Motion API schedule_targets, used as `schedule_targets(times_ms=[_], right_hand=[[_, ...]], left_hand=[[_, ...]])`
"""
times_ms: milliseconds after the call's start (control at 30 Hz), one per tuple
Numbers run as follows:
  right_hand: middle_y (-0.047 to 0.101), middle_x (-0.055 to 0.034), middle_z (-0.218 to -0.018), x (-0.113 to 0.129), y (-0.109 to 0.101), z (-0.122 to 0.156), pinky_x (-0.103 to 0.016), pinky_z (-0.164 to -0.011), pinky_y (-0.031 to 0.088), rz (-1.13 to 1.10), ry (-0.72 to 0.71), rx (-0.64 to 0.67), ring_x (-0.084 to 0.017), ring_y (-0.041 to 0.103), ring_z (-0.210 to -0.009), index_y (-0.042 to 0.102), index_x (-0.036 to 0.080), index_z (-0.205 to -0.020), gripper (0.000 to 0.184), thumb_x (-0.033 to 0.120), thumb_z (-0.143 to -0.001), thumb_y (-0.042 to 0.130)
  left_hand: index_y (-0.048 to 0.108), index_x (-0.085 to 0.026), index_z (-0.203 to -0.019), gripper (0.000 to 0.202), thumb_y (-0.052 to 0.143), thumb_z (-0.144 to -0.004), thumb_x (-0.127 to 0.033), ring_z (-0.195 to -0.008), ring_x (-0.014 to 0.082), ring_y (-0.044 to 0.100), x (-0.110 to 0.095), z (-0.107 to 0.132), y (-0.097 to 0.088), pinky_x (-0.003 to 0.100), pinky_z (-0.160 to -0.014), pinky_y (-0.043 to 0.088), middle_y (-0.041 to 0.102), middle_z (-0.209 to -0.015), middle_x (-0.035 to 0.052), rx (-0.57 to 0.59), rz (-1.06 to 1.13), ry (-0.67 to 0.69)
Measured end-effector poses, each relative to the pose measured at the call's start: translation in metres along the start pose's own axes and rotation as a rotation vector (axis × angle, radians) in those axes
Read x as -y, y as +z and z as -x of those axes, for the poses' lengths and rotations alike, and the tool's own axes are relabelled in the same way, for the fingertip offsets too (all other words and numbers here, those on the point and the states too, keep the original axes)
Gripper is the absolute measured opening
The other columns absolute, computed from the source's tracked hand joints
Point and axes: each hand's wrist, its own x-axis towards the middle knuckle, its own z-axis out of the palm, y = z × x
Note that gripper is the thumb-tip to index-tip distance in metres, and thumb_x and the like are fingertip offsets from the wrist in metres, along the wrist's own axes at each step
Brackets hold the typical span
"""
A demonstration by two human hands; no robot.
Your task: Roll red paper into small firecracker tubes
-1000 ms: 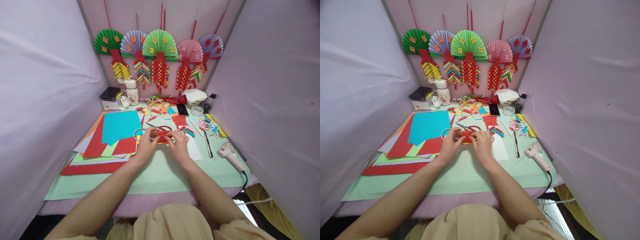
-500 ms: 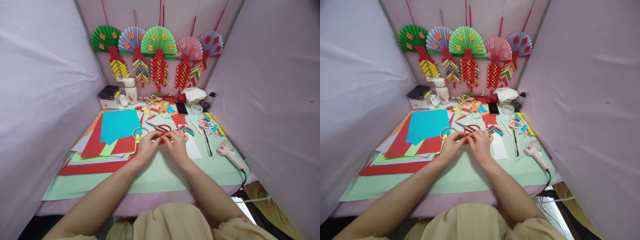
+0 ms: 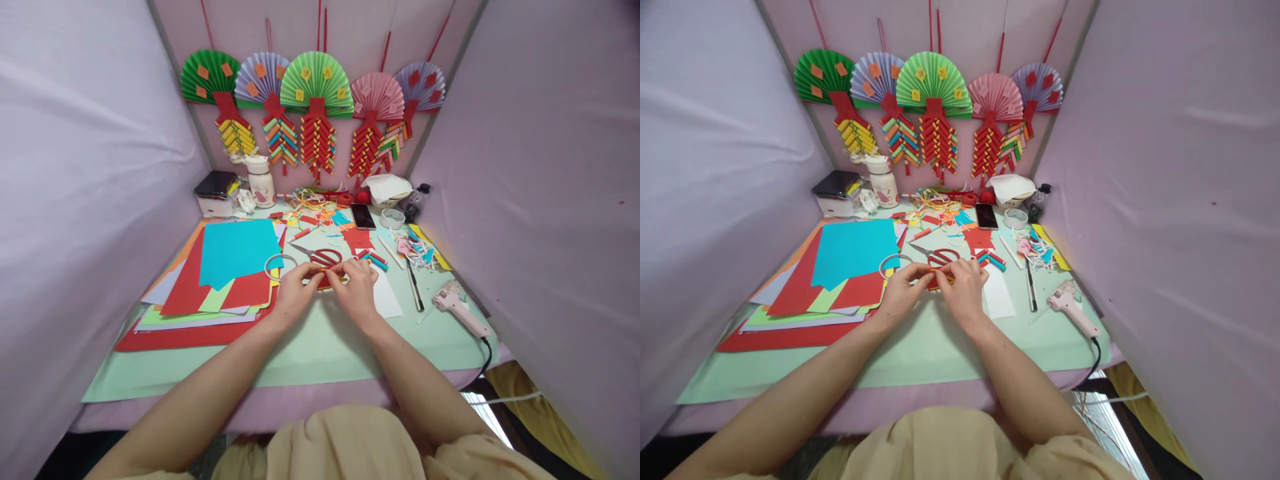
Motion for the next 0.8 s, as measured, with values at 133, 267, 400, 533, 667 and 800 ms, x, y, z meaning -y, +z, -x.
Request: schedule_targets(times_ms=[133, 267, 400, 533, 667, 800], right_hand=[[0.066, -0.0006, -0.078, -0.0006, 0.0007, -0.0001, -0.036, -0.077, 0.025, 0.002, -0.004, -0.002, -0.021, 0.051, -0.087, 0.062, 0.022, -0.069, 0.019, 0.032, -0.085, 0.057], [0.066, -0.0006, -0.077, -0.0016, 0.0016, 0.0001, -0.036, -0.077, 0.025, 0.003, -0.008, -0.01, -0.021, 0.051, -0.087, 0.062, 0.022, -0.069, 0.019, 0.033, -0.084, 0.058], [0.066, -0.0001, -0.077, -0.002, 0.0019, 0.0002, -0.036, -0.077, 0.025, 0.004, 0.002, -0.003, -0.021, 0.052, -0.086, 0.061, 0.022, -0.068, 0.019, 0.032, -0.083, 0.058], [0.066, 0.0, -0.076, -0.0016, 0.0013, 0.0003, -0.036, -0.077, 0.025, 0.003, 0.0, -0.004, -0.02, 0.052, -0.086, 0.06, 0.022, -0.068, 0.019, 0.032, -0.084, 0.057], [0.066, 0.0002, -0.076, -0.0016, 0.0013, 0.0005, -0.035, -0.077, 0.025, 0.007, -0.003, -0.003, -0.02, 0.052, -0.085, 0.06, 0.021, -0.068, 0.02, 0.032, -0.084, 0.057], [0.066, 0.0002, -0.075, -0.0018, 0.0016, 0.0006, -0.035, -0.076, 0.025, -0.002, -0.006, -0.006, -0.02, 0.052, -0.085, 0.06, 0.022, -0.067, 0.019, 0.031, -0.083, 0.058]], left_hand=[[0.066, -0.02, -0.086, 0.015, 0.055, -0.08, -0.028, -0.084, 0.017, 0.063, -0.0016, 0.0006, -0.0005, 0.028, -0.076, 0.049, 0.07, -0.088, 0.003, 0.003, -0.033, 0.015], [0.067, -0.02, -0.087, 0.017, 0.054, -0.081, -0.028, -0.084, 0.0174, 0.063, -0.002, 0.0012, -0.0003, 0.027, -0.074, 0.049, 0.07, -0.089, 0.0034, 0.005, -0.037, 0.024], [0.067, -0.02, -0.087, 0.017, 0.053, -0.082, -0.029, -0.084, 0.0169, 0.062, -0.0018, 0.0018, -0.0001, 0.026, -0.074, 0.048, 0.07, -0.089, 0.0032, 0.005, -0.031, 0.036], [0.067, -0.02, -0.087, 0.018, 0.052, -0.083, -0.029, -0.084, 0.0171, 0.062, -0.0033, 0.0026, -0.0002, 0.026, -0.073, 0.048, 0.07, -0.09, 0.0033, 0.004, -0.033, 0.032], [0.067, -0.02, -0.086, 0.018, 0.051, -0.083, -0.029, -0.084, 0.0173, 0.062, -0.0049, 0.0028, -0.0006, 0.026, -0.072, 0.048, 0.07, -0.089, 0.0033, 0.002, -0.043, 0.034], [0.067, -0.02, -0.085, 0.017, 0.052, -0.083, -0.028, -0.083, 0.0165, 0.062, -0.0049, 0.0024, -0.0009, 0.025, -0.071, 0.048, 0.07, -0.087, 0.0024, -0.003, -0.044, 0.039]])
